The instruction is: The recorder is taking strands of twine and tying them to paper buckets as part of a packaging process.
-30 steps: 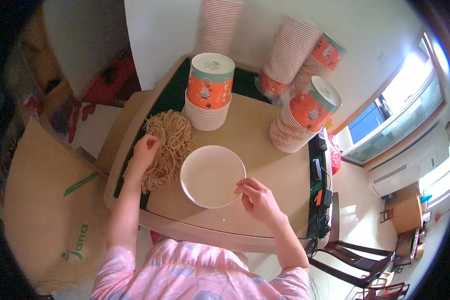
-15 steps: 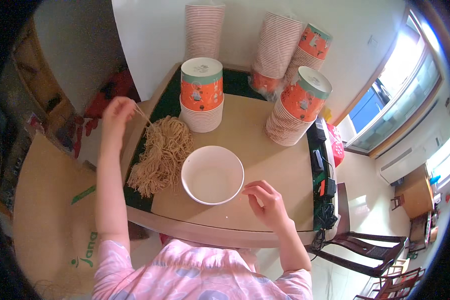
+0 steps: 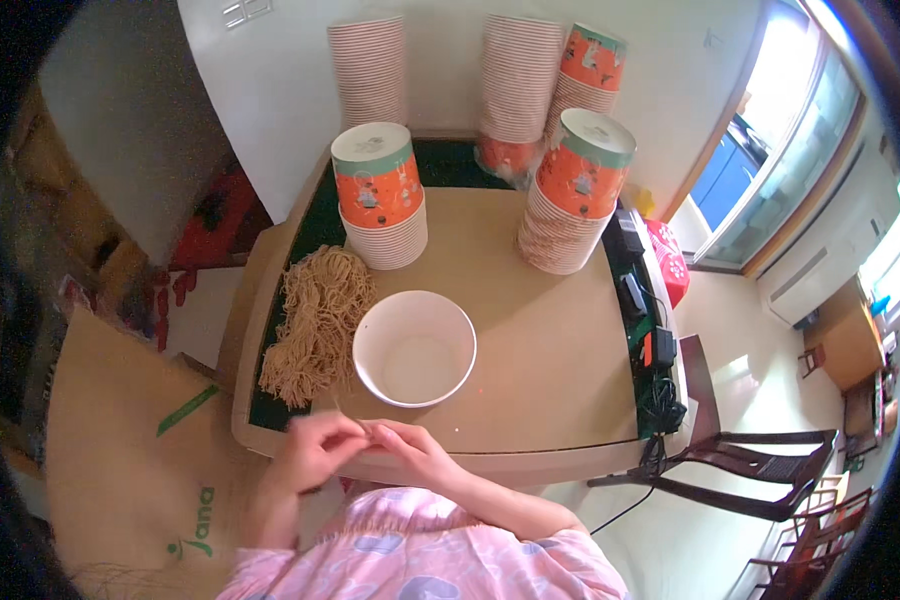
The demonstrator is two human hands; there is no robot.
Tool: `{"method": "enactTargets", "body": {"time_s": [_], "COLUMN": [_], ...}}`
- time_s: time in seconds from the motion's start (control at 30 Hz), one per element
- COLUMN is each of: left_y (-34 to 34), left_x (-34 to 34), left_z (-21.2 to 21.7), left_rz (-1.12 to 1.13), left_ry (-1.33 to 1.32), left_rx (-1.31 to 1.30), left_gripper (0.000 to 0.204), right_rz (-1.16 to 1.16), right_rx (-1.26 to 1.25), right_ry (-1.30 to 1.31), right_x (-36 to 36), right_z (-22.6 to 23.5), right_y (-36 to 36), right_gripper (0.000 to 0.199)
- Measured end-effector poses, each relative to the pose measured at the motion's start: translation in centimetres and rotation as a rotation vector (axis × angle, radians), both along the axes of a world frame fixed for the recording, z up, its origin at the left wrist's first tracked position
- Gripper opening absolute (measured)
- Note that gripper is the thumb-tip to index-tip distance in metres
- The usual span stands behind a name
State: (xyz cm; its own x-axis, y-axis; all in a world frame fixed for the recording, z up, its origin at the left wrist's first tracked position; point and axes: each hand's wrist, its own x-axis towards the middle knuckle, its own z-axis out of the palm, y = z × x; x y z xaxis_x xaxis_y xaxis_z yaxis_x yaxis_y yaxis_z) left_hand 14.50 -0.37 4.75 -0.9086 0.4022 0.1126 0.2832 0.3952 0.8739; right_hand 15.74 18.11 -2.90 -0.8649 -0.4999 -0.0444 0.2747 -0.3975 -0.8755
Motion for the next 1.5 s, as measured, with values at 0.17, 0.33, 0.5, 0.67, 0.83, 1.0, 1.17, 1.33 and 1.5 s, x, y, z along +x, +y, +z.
{"method": "enactTargets", "body": {"time_s": [0.17, 0.33, 0.5, 0.67, 0.83, 1.0, 1.17, 1.33, 1.5], "left_y": [-1.1, -1.6, -2.2, -0.8, 1.0, 5.4, 9.9, 13.0, 13.1], "left_x": [3.5, 3.4, 2.2, 1.1, -0.1, -3.3, -8.3, -8.3, -7.8], "left_z": [-5.8, -7.8, -8.6, -7.9, -6.4, -1.2, -0.5, -0.6, -1.4], "left_rz": [0.159, 0.2, 0.205, -0.018, -0.113, -0.078, -0.118, -0.144, -0.061], "left_ry": [-0.177, -0.074, -0.118, -0.206, 0.053, 0.103, 0.257, 0.192, 0.075], "left_rx": [0.066, -0.137, -0.307, -0.416, -0.347, -0.138, -0.28, -0.455, -0.448], "left_gripper": [0.011, 0.009, 0.009, 0.008, 0.018, 0.018, 0.011, 0.022, 0.032], "right_rz": [0.024, -0.078, -0.473, -0.643, -0.789, -0.693, -0.685, -0.73, -0.665], "right_rx": [-0.168, -0.463, -0.432, -0.39, 0.291, 0.63, 0.755, 0.788, 0.45], "right_ry": [-0.159, -0.306, -0.18, -0.103, 0.035, 0.227, 0.289, 0.262, 0.369], "right_x": [-0.7, -0.6, -0.7, -1.1, -1.4, -1.8, -2.5, -3.0, -3.0], "right_z": [-1.3, -0.8, 1.7, 1.4, 0.5, -0.4, -1.2, -2.2, -2.4], "right_y": [-0.8, 1.7, 7.9, 11.3, 11.8, 11.0, 10.9, 10.7, 11.0], "right_gripper": [0.029, 0.019, 0.018, 0.019, 0.019, 0.008, 0.013, 0.012, 0.011]}}
